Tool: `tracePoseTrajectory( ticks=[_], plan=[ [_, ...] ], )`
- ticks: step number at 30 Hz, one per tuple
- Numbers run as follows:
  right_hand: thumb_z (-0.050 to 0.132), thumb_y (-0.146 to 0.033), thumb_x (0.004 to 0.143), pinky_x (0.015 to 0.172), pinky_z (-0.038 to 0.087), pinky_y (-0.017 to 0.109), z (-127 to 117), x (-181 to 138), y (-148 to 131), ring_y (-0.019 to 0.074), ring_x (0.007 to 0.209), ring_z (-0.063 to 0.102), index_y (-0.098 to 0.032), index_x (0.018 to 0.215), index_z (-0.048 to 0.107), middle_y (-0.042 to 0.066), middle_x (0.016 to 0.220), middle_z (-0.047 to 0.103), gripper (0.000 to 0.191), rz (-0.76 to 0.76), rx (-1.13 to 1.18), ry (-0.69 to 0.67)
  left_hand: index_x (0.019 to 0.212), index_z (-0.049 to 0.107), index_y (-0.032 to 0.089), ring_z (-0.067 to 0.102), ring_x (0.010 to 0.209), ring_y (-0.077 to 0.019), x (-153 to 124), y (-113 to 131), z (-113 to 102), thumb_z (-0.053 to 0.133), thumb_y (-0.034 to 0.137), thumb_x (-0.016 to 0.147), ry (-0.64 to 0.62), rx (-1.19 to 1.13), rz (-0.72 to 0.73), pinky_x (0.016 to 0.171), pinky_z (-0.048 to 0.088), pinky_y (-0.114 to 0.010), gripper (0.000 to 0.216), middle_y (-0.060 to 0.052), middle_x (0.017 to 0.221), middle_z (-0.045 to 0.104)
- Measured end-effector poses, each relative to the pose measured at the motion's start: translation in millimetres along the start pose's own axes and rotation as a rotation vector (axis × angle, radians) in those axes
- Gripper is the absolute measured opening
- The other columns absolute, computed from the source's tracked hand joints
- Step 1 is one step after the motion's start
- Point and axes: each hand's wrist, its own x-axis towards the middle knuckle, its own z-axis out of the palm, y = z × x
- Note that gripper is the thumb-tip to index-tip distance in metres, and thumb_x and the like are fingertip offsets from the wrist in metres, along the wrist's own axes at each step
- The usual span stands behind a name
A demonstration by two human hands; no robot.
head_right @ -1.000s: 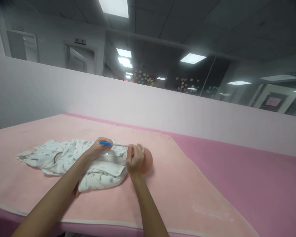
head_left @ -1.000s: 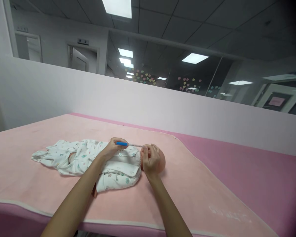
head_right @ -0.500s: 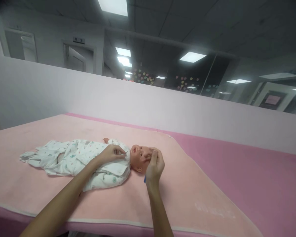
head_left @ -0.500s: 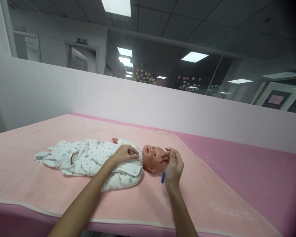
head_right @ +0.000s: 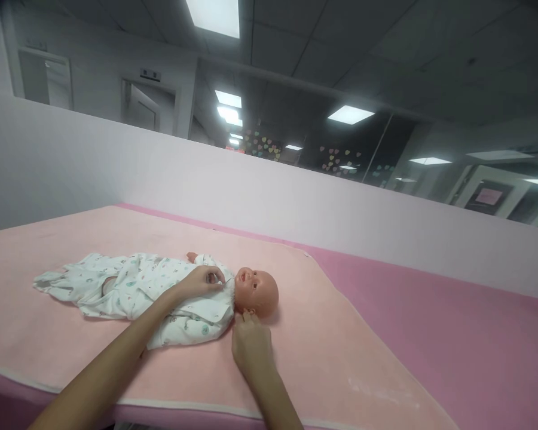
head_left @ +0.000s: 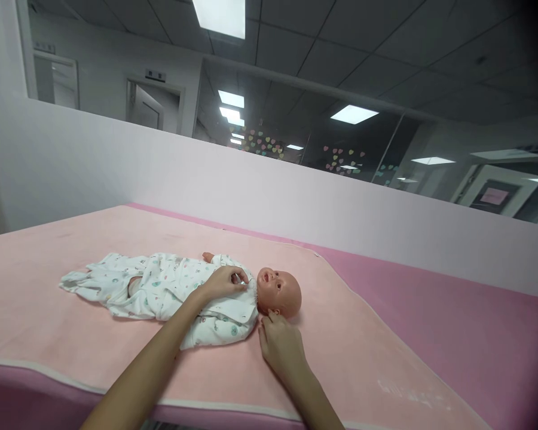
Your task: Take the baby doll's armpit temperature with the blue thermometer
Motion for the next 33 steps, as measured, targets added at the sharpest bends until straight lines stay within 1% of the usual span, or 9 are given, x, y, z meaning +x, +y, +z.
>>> tracePoseTrajectory(
  ticks=[2, 4, 7, 10, 14, 18, 23, 27, 33],
  plan=[
    [0.045, -0.012, 0.075, 0.046, 0.028, 0.023, -11.4, 11.4, -9.4, 0.0161, 0.064, 0.054, -0.019, 0.070, 0.053, 0.006, 0.069, 0.058, 0.011, -0.021, 0.008, 0.024, 0.076, 0.065, 0.017, 0.052, 0.061, -0.0131, 0.2, 0.0, -0.3, 0.060, 0.028, 0.064, -0.005, -0.033, -0.001, 0.057, 0.038, -0.022, 0.017, 0.000, 0.063, 0.058],
    [0.046, -0.010, 0.072, 0.043, 0.024, 0.023, -21.9, 23.0, -19.6, 0.0150, 0.061, 0.051, -0.020, 0.073, 0.049, 0.003, 0.068, 0.056, 0.010, -0.037, 0.025, 0.036, 0.077, 0.066, 0.016, 0.051, 0.061, -0.0125, 0.1, 0.8, -1.3, 0.058, 0.026, 0.065, -0.007, -0.069, -0.002, 0.057, 0.037, -0.022, 0.017, 0.000, 0.065, 0.059],
    [0.046, -0.010, 0.068, 0.041, 0.021, 0.022, -28.8, 36.8, -29.8, 0.0145, 0.062, 0.050, -0.020, 0.081, 0.048, 0.003, 0.076, 0.055, 0.017, -0.038, 0.095, 0.054, 0.078, 0.066, 0.015, 0.050, 0.062, -0.0118, 0.3, 1.7, -3.3, 0.054, 0.023, 0.068, -0.003, -0.134, 0.001, 0.058, 0.037, -0.021, 0.017, -0.001, 0.069, 0.060],
    [0.046, -0.010, 0.067, 0.041, 0.023, 0.021, -26.0, 48.7, -30.1, 0.0130, 0.063, 0.052, -0.021, 0.091, 0.051, 0.002, 0.084, 0.058, 0.027, 0.013, 0.227, 0.065, 0.080, 0.065, 0.014, 0.050, 0.061, -0.0117, 0.6, 2.1, -4.7, 0.053, 0.020, 0.068, -0.012, -0.188, -0.025, 0.057, 0.037, -0.021, 0.019, -0.001, 0.066, 0.060],
    [0.044, -0.006, 0.068, 0.051, 0.030, 0.022, -20.7, 71.5, -19.2, 0.0114, 0.059, 0.052, -0.020, 0.071, 0.058, -0.001, 0.067, 0.062, 0.020, 0.062, 0.425, 0.024, 0.079, 0.065, 0.014, 0.051, 0.061, -0.0124, -0.7, 6.2, -5.8, 0.053, 0.022, 0.069, -0.001, -0.218, -0.031, 0.057, 0.038, -0.022, 0.018, -0.002, 0.066, 0.061],
    [0.048, -0.009, 0.070, 0.052, 0.029, 0.023, -17.4, 91.6, -10.9, 0.0120, 0.057, 0.052, -0.020, 0.064, 0.058, -0.001, 0.062, 0.062, 0.015, 0.077, 0.423, 0.053, 0.078, 0.065, 0.014, 0.054, 0.068, -0.0142, -1.8, 8.9, -5.6, 0.052, 0.024, 0.071, 0.027, -0.239, 0.007, 0.061, 0.040, -0.023, 0.017, -0.003, 0.073, 0.064],
    [0.046, -0.010, 0.074, 0.060, 0.035, 0.024, 3.6, 85.7, -17.5, 0.0121, 0.062, 0.053, -0.020, 0.073, 0.057, -0.001, 0.069, 0.060, 0.015, 0.048, 0.377, 0.232, 0.082, 0.066, 0.013, 0.055, 0.066, -0.0144, 2.0, 0.6, -2.7, 0.053, 0.024, 0.070, 0.047, -0.239, -0.010, 0.060, 0.040, -0.023, 0.020, -0.003, 0.071, 0.063],
    [0.037, -0.006, 0.079, 0.059, 0.040, 0.022, 23.1, 73.8, -25.9, 0.0115, 0.066, 0.053, -0.018, 0.076, 0.057, 0.003, 0.076, 0.059, 0.024, -0.063, 0.421, 0.376, 0.083, 0.066, 0.012, 0.055, 0.065, -0.0138, 3.7, -4.1, -1.2, 0.053, 0.018, 0.067, 0.038, -0.275, -0.049, 0.060, 0.041, -0.023, 0.021, -0.003, 0.069, 0.063],
    [0.036, -0.006, 0.077, 0.063, 0.043, 0.023, 25.7, 71.8, -28.2, 0.0131, 0.071, 0.052, -0.017, 0.076, 0.057, 0.004, 0.077, 0.056, 0.024, -0.037, 0.508, 0.463, 0.082, 0.065, 0.013, 0.055, 0.067, -0.0137, 1.2, 1.4, -3.1, 0.053, 0.018, 0.066, 0.029, -0.313, -0.038, 0.061, 0.041, -0.023, 0.020, -0.003, 0.072, 0.063]
  ],
)
